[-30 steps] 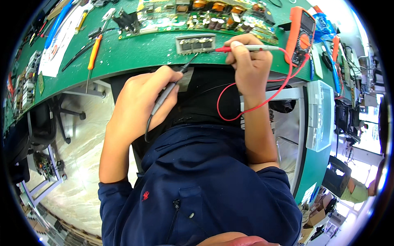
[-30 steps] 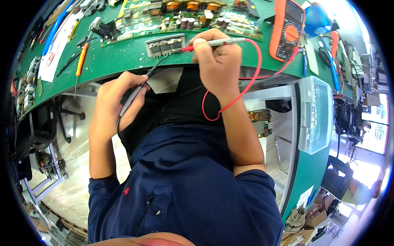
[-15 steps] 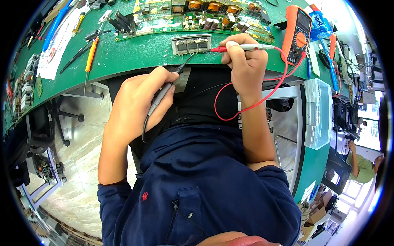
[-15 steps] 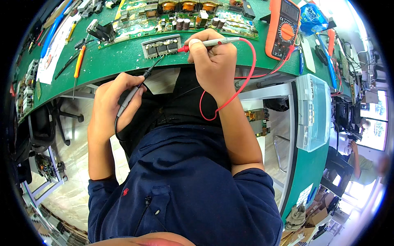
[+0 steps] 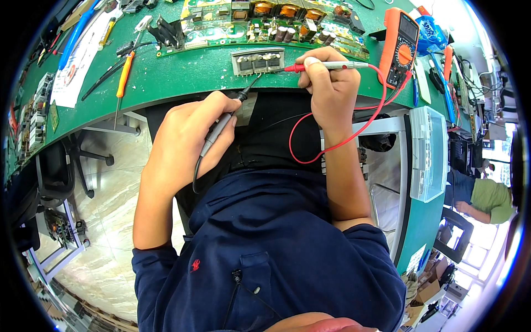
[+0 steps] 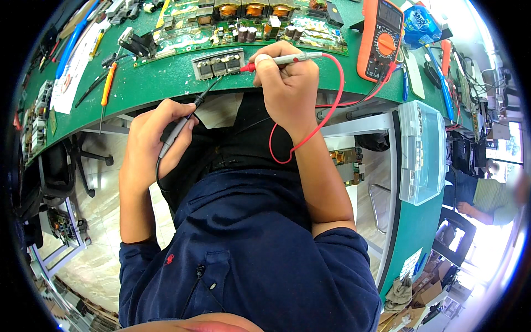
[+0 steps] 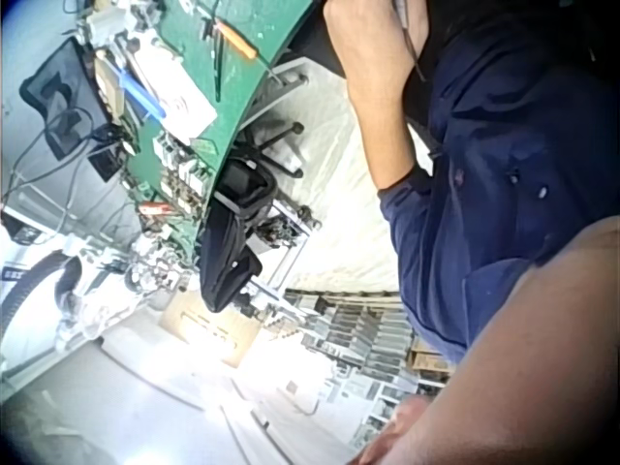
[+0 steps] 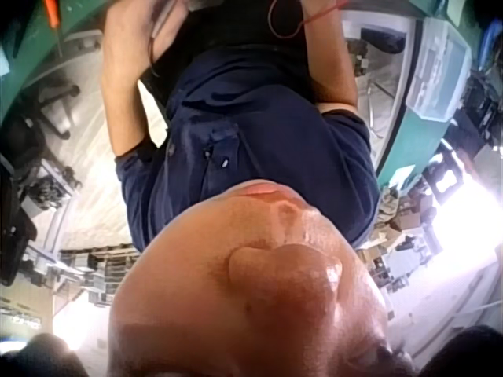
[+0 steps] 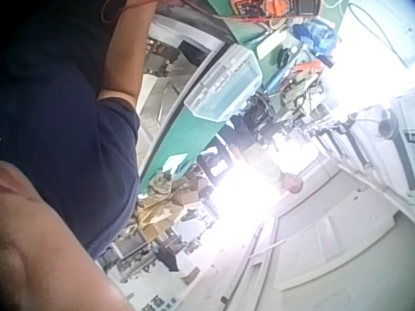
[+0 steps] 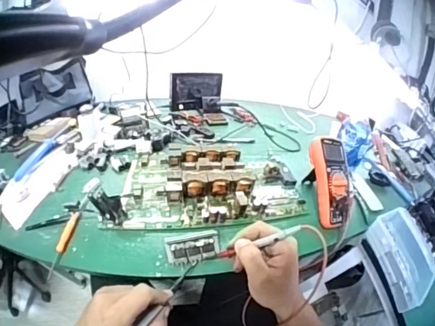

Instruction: The person uses a multimeter to measure values on a circuit board, touching probes to various points on the board and moving objects on the workbench.

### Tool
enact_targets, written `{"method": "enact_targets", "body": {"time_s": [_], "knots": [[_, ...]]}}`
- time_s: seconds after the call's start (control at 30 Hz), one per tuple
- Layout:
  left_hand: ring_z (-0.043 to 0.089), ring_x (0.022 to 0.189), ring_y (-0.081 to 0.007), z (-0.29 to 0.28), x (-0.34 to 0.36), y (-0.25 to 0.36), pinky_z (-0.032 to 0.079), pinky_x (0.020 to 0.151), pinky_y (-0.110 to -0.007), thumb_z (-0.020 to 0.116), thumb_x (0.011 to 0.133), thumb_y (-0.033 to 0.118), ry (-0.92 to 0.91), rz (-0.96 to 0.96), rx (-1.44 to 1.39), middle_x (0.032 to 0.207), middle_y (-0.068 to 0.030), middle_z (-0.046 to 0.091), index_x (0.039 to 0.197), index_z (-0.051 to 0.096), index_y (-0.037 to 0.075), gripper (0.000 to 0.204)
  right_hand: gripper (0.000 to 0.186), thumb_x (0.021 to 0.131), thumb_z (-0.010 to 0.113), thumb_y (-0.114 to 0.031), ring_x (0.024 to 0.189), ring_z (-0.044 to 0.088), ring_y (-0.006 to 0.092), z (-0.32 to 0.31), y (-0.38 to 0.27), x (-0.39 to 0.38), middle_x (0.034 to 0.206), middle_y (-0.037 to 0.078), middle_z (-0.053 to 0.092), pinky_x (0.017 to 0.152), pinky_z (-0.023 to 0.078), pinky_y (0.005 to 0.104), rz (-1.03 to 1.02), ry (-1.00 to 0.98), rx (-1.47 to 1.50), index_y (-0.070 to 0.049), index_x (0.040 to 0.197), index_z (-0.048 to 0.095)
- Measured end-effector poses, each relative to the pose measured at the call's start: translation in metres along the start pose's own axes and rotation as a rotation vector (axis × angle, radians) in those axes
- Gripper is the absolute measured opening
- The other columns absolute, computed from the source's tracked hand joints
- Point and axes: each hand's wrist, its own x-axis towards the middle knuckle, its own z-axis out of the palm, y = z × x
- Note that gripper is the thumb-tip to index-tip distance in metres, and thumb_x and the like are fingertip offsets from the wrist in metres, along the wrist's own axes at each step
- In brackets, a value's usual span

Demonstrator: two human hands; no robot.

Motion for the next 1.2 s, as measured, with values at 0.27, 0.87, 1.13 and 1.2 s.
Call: {"method": "enact_targets", "body": {"time_s": [0.27, 0.87, 1.13, 1.2], "knots": [[0.061, 0.07, -0.0351, 0.0, 0.0, 0.0, 0.049, 0.062, -0.036, 0.062, 0.076, -0.001, 0.003, 0.001, -0.008, 0.079, -0.0175, 0.061, 0.096, 0.055, -0.002, 0.021, 0.013, 0.088, 0.052, -0.004, 0.054, 0.051, 0.0042, 0.0, 0.002, 0.0, 0.058, 0.0, 0.056, 0.049, 0.039, 0.0199, -0.004, 0.0, -0.001, -0.001, 0.08, 0.062], [0.07, 0.076, -0.0229, 0.013, 0.002, -0.004, 0.053, 0.068, -0.028, 0.065, 0.079, -0.005, 0.057, 0.08, -0.01, 0.084, -0.013, 0.069, 0.1, 0.061, -0.001, 0.022, 0.018, 0.09, 0.051, -0.008, 0.062, 0.052, 0.0107, -0.017, 0.004, 0.015, 0.067, 0.006, 0.058, 0.055, 0.039, 0.0234, 0.034, 0.04, 0.24, 0.005, 0.09, 0.063], [0.07, 0.085, -0.0198, 0.015, 0.003, -0.008, 0.053, 0.074, -0.026, 0.063, 0.083, -0.004, 0.091, 0.064, -0.025, 0.089, -0.0109, 0.071, 0.105, 0.061, 0.0, 0.022, 0.018, 0.09, 0.051, -0.008, 0.058, 0.05, 0.0094, -0.019, 0.008, 0.017, 0.065, 0.005, 0.057, 0.053, 0.037, 0.0221, 0.047, -0.027, 0.214, 0.005, 0.088, 0.064], [0.07, 0.085, -0.02, 0.015, 0.003, -0.008, 0.053, 0.074, -0.026, 0.063, 0.084, -0.004, 0.087, 0.056, -0.014, 0.09, -0.011, 0.071, 0.105, 0.061, 0.0, 0.021, 0.018, 0.09, 0.051, -0.007, 0.058, 0.049, 0.0091, -0.019, 0.009, 0.017, 0.064, 0.005, 0.056, 0.053, 0.037, 0.0215, 0.049, -0.027, 0.227, 0.005, 0.088, 0.063]]}}
